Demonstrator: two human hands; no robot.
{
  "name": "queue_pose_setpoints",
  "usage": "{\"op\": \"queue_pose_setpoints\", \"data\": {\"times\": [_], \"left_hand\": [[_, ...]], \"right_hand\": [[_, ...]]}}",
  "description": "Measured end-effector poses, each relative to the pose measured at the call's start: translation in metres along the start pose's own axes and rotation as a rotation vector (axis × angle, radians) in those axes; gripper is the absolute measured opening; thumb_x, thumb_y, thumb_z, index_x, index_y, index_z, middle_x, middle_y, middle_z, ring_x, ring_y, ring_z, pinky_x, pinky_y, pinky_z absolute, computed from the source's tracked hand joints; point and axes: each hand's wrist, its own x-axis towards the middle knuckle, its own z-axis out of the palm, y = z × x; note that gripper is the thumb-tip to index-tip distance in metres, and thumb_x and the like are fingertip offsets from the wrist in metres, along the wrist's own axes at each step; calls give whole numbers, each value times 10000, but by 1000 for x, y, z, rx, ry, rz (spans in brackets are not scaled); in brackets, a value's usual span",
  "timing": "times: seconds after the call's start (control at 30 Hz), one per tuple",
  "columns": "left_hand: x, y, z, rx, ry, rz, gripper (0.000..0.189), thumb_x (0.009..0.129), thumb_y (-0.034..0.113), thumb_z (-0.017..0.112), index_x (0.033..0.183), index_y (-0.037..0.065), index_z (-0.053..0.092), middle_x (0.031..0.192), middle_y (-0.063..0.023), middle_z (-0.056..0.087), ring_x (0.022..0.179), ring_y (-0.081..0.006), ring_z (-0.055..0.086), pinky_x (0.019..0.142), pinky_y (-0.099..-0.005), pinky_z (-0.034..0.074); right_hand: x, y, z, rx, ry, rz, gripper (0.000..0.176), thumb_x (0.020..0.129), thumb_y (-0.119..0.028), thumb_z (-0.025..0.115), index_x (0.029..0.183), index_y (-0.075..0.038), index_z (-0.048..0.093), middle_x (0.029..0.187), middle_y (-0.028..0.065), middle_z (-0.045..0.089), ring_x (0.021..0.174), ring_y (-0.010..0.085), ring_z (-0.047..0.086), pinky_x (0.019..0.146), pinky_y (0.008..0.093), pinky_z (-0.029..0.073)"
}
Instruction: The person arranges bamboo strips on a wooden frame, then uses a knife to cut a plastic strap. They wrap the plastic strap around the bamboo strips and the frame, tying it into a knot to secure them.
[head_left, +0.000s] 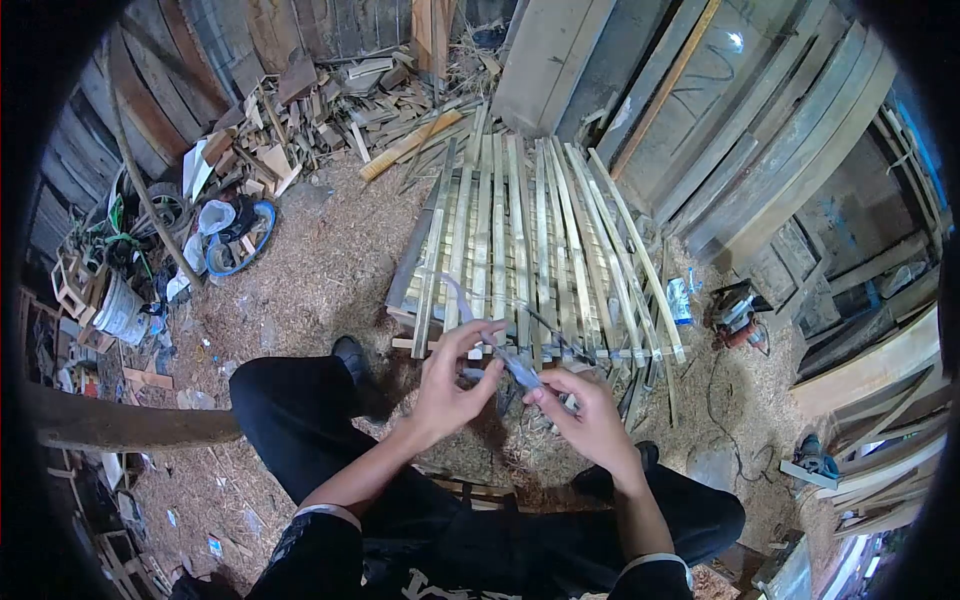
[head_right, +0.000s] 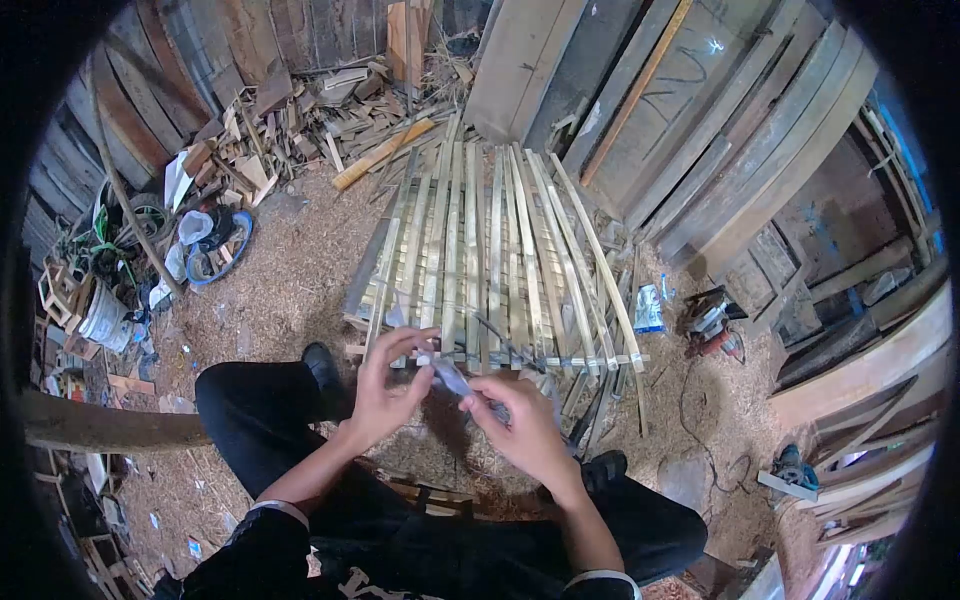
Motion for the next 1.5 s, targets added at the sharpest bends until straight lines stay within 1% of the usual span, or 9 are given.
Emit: {"op": "queue_pose_setpoints", "data": {"times": [0.13, 0.33, 0.67, 0.83, 0.9, 1.13, 1.27, 1.33, 1.5], "left_hand": [[-2, 7, -4, -129, -190, 60, 408, 935, 35, 647, 1322, 0, 522, 1337, -191, 635, 1263, -276, 597, 1107, -403, 440], [-8, 7, 7, -81, -266, 116, 350, 916, 33, 651, 1265, 41, 626, 1361, -127, 649, 1170, -286, 630, 1030, -415, 486], [16, 14, -25, 372, -248, 295, 303, 892, 79, 628, 1186, 24, 669, 1317, -106, 683, 1160, -293, 630, 1022, -404, 463], [32, 11, -46, 83, 6, 192, 307, 981, 46, 557, 1276, -6, 620, 1389, -192, 610, 1281, -312, 580, 1061, -420, 455], [35, 4, -49, 77, 58, 179, 311, 985, 53, 559, 1286, -3, 615, 1395, -187, 605, 1302, -318, 566, 1085, -428, 437], [49, 4, -72, 254, 271, 207, 368, 990, 83, 554, 1349, 4, 575, 1449, -175, 566, 1373, -322, 510, 1144, -453, 373], [41, -3, -66, 36, 152, 64, 397, 1020, 145, 527, 1393, 12, 555, 1458, -169, 562, 1341, -268, 534, 1111, -407, 400], [40, 3, -61, 36, -152, -42, 396, 1034, 188, 514, 1384, 9, 566, 1447, -173, 570, 1328, -283, 542, 1103, -392, 407], [25, 6, -42, 152, -338, 219, 429, 960, 412, 649, 1278, 127, 694, 1409, -66, 623, 1373, -243, 501, 1184, -480, 250]], "right_hand": [[0, 9, 1, -171, -16, 6, 264, 957, -230, 691, 1180, -88, 684, 985, 110, 748, 848, 284, 703, 849, 372, 528], [-5, 9, 5, 122, -33, 9, 504, 922, -203, 747, 1371, -63, 566, 1144, 122, 703, 988, 236, 678, 932, 371, 510], [-3, 5, -2, 145, -161, 5, 288, 921, -237, 751, 1098, -12, 716, 1102, 132, 726, 934, 238, 697, 881, 346, 525], [-3, 15, 7, -64, -250, 105, 189, 937, -246, 716, 972, -64, 749, 1003, 96, 733, 832, 293, 704, 804, 372, 539], [-7, 28, 12, -484, -249, 76, 216, 913, -304, 730, 977, -101, 763, 932, 74, 721, 902, 317, 692, 872, 434, 524], [-18, 50, 14, -675, -234, -22, 162, 871, -281, 755, 908, -125, 776, 1032, 61, 707, 988, 292, 674, 905, 456, 532], [-13, 44, 6, -437, -322, 49, 171, 895, -241, 739, 970, -91, 767, 1017, 71, 699, 991, 301, 667, 873, 413, 530], [-9, 34, 0, -244, -335, 51, 175, 928, -224, 714, 1008, -76, 759, 1004, 67, 688, 1000, 289, 656, 871, 393, 521], [-4, 11, -9, 97, -135, -71, 214, 949, -183, 713, 1070, -7, 735, 963, 102, 683, 888, 239, 654, 821, 361, 507]]}}
